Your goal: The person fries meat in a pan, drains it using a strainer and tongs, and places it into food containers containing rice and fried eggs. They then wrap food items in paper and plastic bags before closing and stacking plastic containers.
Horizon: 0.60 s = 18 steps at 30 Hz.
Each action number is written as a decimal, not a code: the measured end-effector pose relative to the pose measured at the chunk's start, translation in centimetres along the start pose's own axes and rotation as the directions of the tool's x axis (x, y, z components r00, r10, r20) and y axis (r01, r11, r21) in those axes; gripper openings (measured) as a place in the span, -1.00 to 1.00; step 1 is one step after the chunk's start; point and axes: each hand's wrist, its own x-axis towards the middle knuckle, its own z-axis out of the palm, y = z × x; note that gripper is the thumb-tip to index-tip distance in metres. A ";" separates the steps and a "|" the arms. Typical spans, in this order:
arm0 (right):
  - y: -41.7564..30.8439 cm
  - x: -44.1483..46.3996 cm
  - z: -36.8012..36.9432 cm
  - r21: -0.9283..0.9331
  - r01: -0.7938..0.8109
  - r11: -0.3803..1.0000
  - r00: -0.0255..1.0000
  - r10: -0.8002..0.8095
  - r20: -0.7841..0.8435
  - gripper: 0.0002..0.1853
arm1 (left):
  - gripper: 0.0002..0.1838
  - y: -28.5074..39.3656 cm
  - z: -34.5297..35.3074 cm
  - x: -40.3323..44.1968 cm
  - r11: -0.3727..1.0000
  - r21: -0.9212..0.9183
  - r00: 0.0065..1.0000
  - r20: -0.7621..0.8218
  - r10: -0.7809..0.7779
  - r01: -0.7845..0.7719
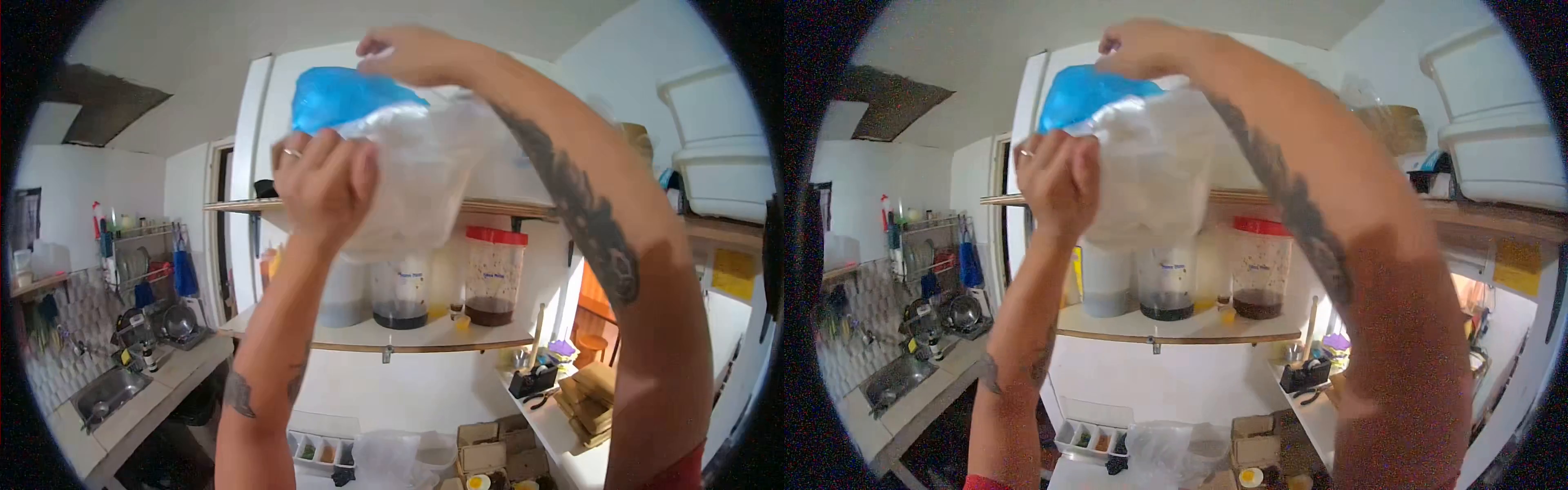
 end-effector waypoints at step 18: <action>5.2 -4.5 -10.3 0.351 -0.095 0.931 0.679 0.319 -0.661 -0.71 | -0.64 -4.0 6.9 4.4 0.982 0.143 0.991 0.042 -0.129 0.122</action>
